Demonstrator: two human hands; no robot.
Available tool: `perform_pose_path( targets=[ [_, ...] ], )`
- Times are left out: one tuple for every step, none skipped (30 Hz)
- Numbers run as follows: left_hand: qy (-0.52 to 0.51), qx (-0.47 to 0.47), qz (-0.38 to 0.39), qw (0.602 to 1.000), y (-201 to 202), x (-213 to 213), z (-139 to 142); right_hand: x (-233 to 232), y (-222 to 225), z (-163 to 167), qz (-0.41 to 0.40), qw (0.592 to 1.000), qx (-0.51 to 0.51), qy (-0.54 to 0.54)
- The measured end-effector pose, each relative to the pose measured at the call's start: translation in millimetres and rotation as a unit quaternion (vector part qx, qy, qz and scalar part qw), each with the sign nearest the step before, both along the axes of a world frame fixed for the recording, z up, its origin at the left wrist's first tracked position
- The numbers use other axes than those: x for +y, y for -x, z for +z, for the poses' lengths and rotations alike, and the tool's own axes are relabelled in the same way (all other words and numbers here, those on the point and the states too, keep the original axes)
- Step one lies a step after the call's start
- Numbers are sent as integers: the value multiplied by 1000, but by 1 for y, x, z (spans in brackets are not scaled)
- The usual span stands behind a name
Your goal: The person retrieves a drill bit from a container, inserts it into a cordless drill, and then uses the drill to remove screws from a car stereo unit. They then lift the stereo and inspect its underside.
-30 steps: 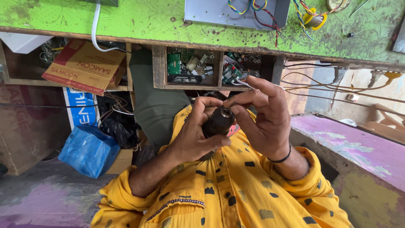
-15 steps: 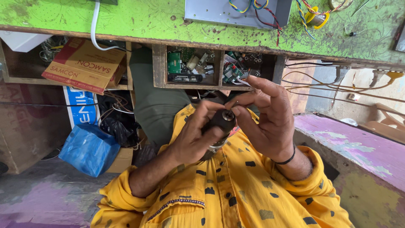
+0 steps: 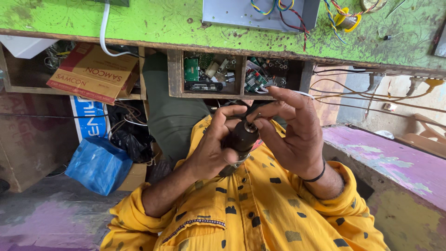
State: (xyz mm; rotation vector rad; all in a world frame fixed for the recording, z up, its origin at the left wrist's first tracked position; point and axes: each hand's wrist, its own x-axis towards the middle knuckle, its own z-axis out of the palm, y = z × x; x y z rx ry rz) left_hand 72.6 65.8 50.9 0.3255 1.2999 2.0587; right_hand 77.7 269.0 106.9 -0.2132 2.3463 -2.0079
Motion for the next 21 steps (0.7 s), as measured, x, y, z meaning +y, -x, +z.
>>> perform_pose_path(
  targets=[
    [16, 34, 3, 999, 0, 1, -2, 0, 0, 0, -2, 1000, 0, 2],
    [6, 5, 9, 1000, 0, 1, -3, 0, 0, 0, -3, 1000, 4, -1],
    [-5, -24, 15, 1000, 0, 1, -5, 0, 0, 0, -4, 1000, 8, -4],
    [-15, -54, 22, 998, 0, 2, -6, 0, 0, 1, -5, 1000, 11, -7],
    [-40, -37, 21, 998, 0, 2, -7, 0, 1, 1, -6, 1000, 13, -13],
    [-64, -18, 20, 998, 0, 3, -7, 0, 2, 1, -6, 1000, 16, -19],
    [-89, -1, 17, 996, 0, 2, -8, 0, 2, 2, -8, 999, 17, -26],
    [-51, 4, 15, 999, 0, 3, -8, 0, 3, 3, -9, 999, 20, -41],
    [-12, 11, 13, 1000, 0, 3, -8, 0, 4, 3, -9, 998, 24, -57],
    [27, 17, 12, 999, 1, 3, -8, 1, 6, 4, -8, 997, 27, -71],
    [24, 11, 17, 1000, 1, 3, -7, 0, 7, 4, -11, 997, 34, -68],
    [21, 4, 22, 1000, 1, 2, -7, -1, 8, 4, -13, 997, 41, -64],
    [17, -4, 27, 999, 2, 2, -7, -2, 9, 5, -16, 997, 46, -61],
    [-13, 6, 24, 1000, 2, 2, -7, -2, 10, 5, -17, 996, 44, -78],
    [-43, 16, 22, 999, 2, 2, -7, -2, 11, 6, -18, 994, 42, -95],
    [-73, 24, 19, 997, 2, 2, -7, -3, 11, 7, -19, 993, 38, -112],
    [-48, 19, 12, 999, 2, 2, -7, -3, 12, 8, -17, 992, 45, -117],
    [-24, 14, 6, 1000, 1, 2, -7, -3, 13, 9, -15, 991, 53, -121],
    [1, 10, -1, 1000, 1, 3, -6, -3, 13, 10, -13, 990, 61, -126],
    [-12, -27, 0, 1000, 1, 2, -6, -3, 13, 11, -13, 991, 54, -124],
    [-25, -62, 2, 998, 1, 2, -6, -3, 13, 12, -12, 991, 48, -122]
  ],
)
